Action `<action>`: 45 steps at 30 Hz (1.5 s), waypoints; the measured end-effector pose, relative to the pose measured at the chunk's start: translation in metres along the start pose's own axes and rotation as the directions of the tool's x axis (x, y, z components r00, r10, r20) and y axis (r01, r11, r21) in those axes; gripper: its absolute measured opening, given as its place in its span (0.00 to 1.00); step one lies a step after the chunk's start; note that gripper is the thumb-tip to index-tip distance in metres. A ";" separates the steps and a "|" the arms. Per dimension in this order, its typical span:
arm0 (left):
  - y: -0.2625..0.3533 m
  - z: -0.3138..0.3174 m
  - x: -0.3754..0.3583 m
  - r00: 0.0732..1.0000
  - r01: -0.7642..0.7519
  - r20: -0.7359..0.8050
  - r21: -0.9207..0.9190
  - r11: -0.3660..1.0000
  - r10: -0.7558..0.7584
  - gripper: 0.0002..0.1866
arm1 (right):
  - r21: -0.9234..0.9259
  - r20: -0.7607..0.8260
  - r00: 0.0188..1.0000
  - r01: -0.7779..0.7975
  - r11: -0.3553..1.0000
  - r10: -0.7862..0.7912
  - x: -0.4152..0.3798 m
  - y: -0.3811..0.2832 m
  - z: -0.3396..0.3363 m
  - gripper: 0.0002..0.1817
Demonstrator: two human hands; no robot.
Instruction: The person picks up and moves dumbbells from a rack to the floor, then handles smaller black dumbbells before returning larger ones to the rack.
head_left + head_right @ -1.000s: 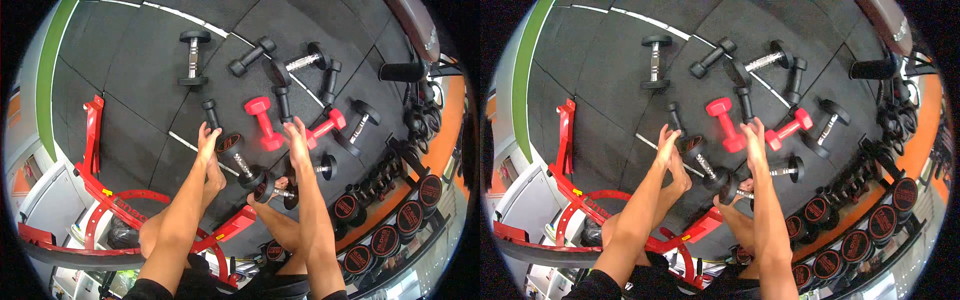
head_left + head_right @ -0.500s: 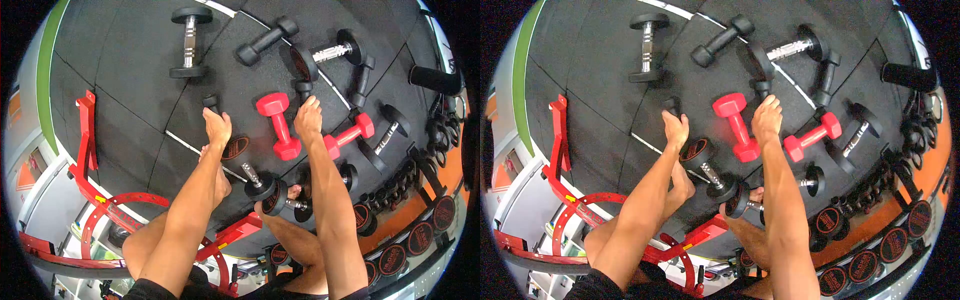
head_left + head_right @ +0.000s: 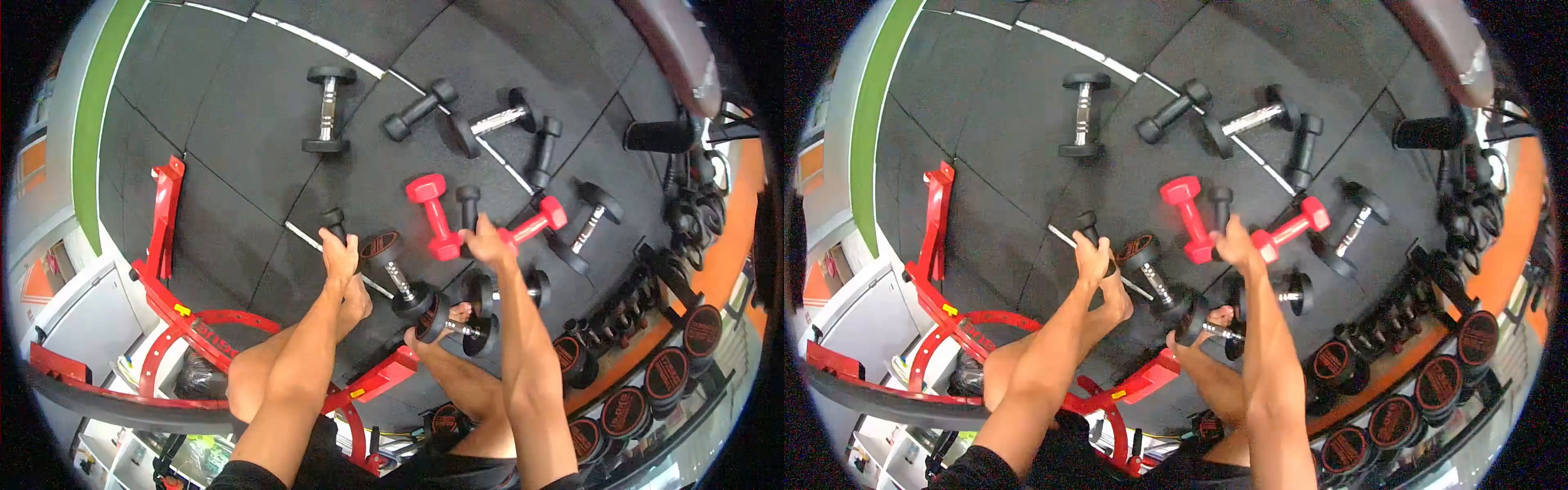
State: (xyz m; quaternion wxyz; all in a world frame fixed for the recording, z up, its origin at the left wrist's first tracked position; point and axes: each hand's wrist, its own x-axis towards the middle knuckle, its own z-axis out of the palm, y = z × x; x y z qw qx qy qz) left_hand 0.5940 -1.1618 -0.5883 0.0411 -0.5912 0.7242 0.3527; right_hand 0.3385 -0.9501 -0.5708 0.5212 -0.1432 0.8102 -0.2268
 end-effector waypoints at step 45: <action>0.401 -0.500 -0.528 0.302 0.228 0.614 -0.789 0.570 0.729 0.10 | 0.774 -0.389 0.801 0.552 0.311 -0.455 -0.767 -0.297 -0.128 0.17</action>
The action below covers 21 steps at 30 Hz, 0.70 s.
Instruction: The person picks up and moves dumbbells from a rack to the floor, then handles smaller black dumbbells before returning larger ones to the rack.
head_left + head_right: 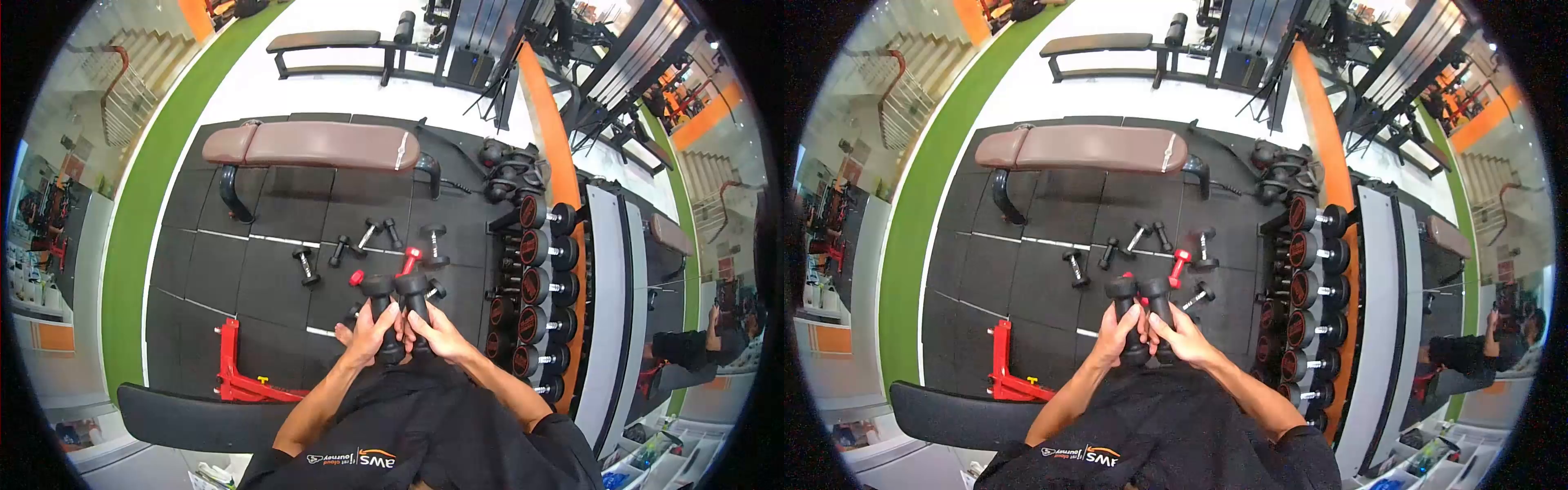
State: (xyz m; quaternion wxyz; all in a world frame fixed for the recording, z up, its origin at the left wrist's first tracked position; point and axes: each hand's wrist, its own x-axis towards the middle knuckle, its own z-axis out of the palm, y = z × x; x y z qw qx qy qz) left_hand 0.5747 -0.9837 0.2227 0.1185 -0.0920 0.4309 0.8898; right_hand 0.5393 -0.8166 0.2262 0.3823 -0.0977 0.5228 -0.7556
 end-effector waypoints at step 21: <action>0.032 -0.025 -0.030 0.958 0.058 0.257 0.264 0.963 -0.128 0.09 | -0.179 -0.429 0.862 0.214 0.960 -0.271 -0.042 0.021 0.109 0.21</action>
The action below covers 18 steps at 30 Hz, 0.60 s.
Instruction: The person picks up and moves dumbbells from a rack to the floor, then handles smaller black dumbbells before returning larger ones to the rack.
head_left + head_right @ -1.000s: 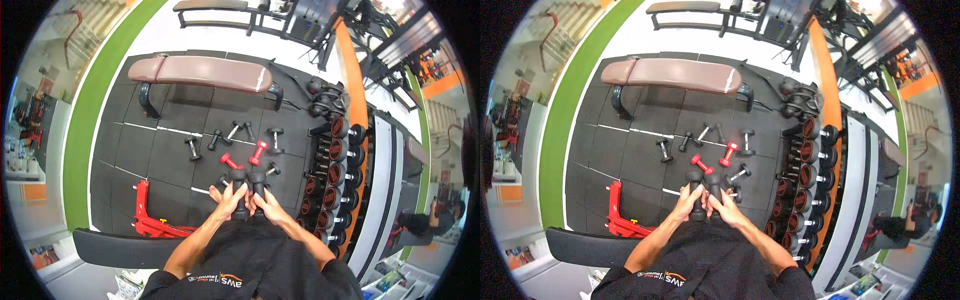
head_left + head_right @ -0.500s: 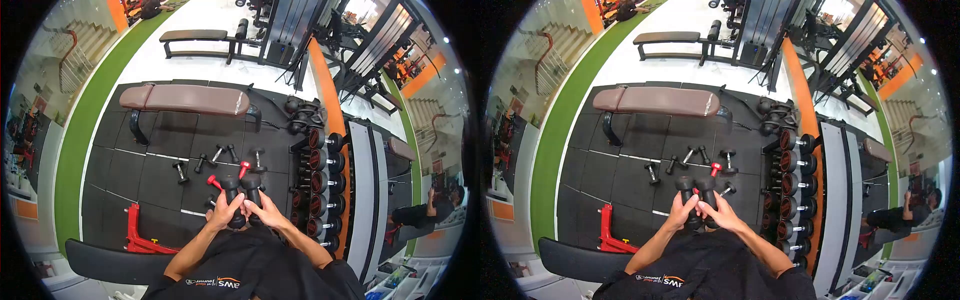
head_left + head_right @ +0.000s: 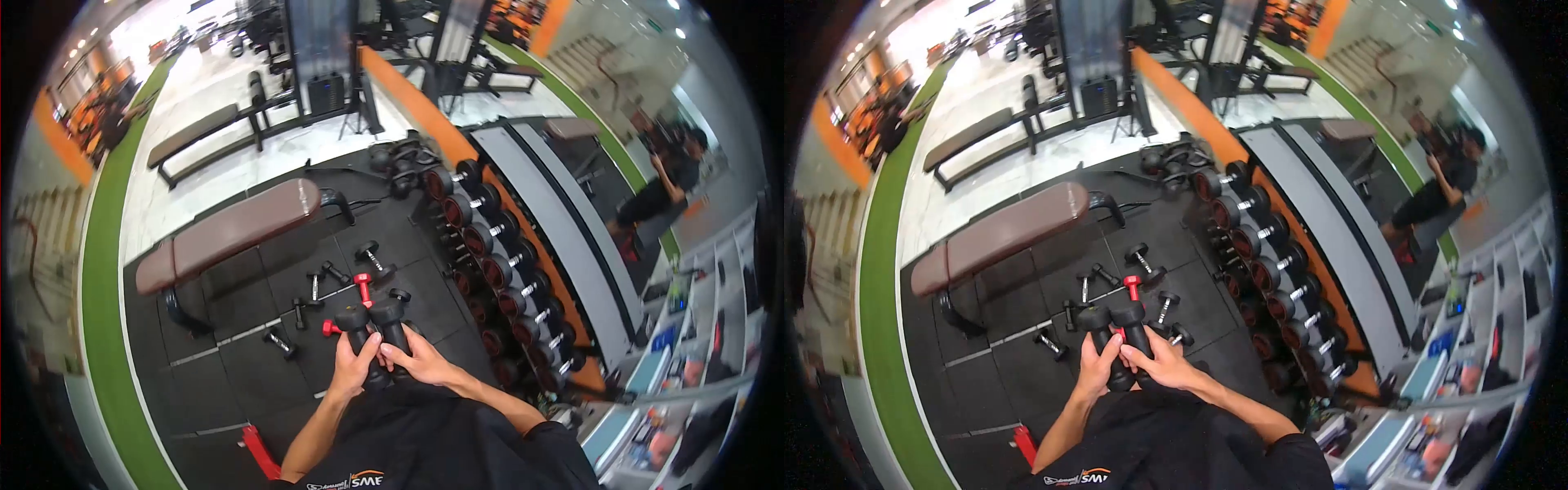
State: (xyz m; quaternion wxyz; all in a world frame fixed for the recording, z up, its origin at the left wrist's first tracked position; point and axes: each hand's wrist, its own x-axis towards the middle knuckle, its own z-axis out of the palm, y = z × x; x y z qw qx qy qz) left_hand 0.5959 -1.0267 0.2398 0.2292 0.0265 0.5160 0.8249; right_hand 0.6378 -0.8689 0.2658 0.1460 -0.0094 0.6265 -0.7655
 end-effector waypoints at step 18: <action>-0.031 0.063 0.000 0.904 0.215 0.334 0.180 0.960 -0.265 0.11 | -0.070 -0.592 0.804 0.017 0.997 -0.055 -0.101 0.016 0.002 0.26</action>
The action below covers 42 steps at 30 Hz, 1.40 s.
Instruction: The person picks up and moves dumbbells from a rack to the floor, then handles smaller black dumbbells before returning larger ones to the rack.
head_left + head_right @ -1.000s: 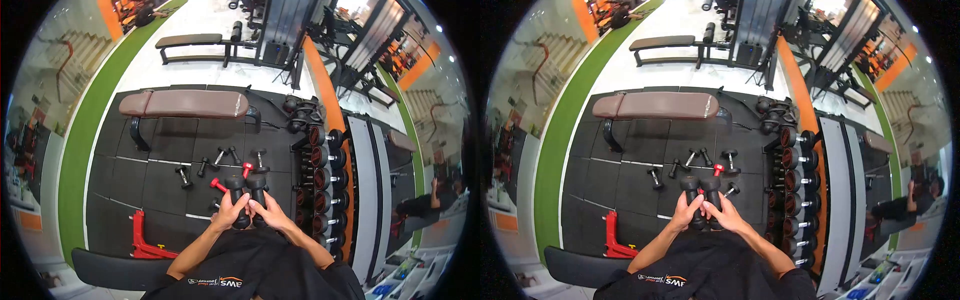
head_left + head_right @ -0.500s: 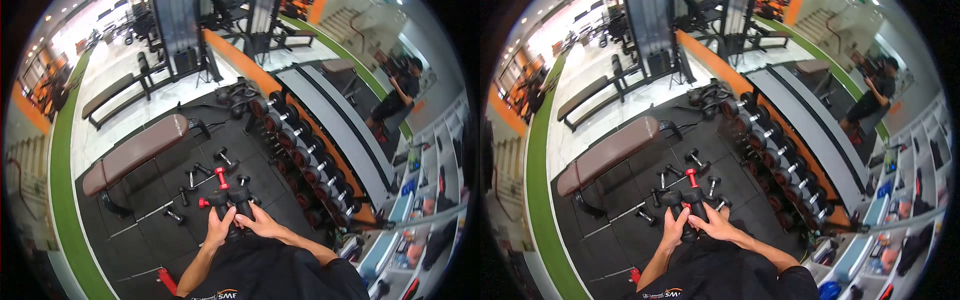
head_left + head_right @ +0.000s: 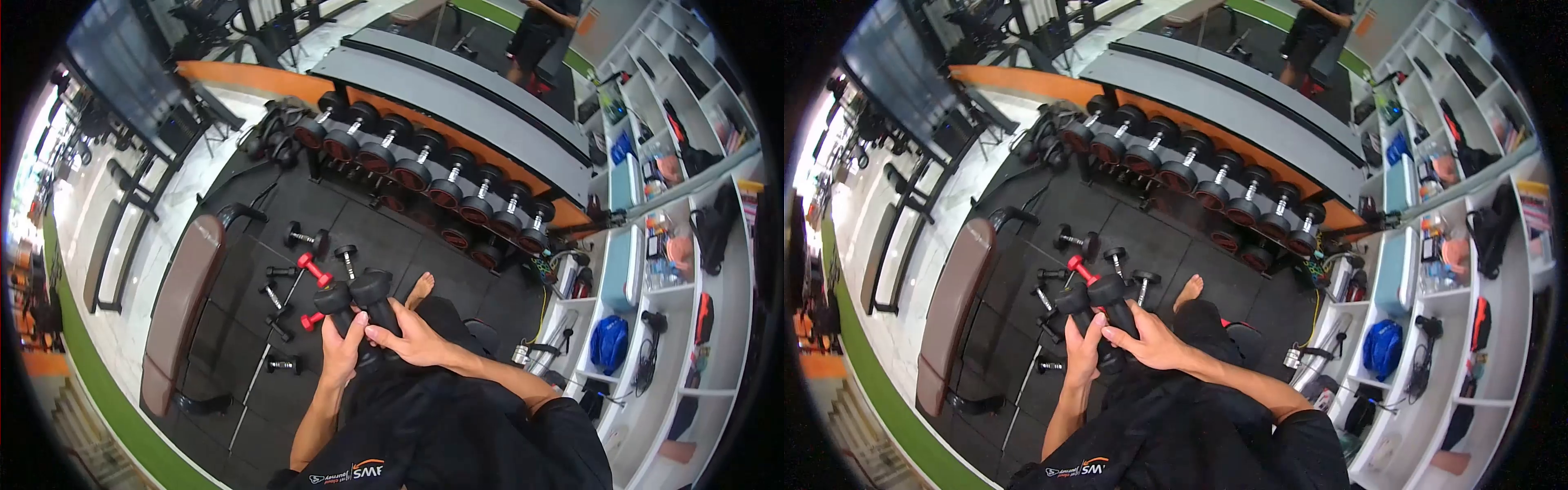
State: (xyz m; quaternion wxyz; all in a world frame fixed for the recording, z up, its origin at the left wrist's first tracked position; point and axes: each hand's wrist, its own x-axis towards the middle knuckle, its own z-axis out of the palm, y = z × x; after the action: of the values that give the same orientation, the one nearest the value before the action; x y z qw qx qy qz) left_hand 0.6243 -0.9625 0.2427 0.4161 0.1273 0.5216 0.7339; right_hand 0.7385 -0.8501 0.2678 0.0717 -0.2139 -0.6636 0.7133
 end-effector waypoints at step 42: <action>-0.122 0.469 0.284 0.587 0.215 0.649 0.452 0.866 -0.484 0.09 | 0.353 -0.674 0.738 0.303 0.885 0.016 -0.042 0.002 -0.461 0.21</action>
State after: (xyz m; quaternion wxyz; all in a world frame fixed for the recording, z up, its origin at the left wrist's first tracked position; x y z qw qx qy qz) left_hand 0.7971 -0.4282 0.2647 0.7026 0.3756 0.4333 0.4214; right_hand 0.9613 -0.4445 0.2619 0.4038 -0.3765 -0.4308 0.7139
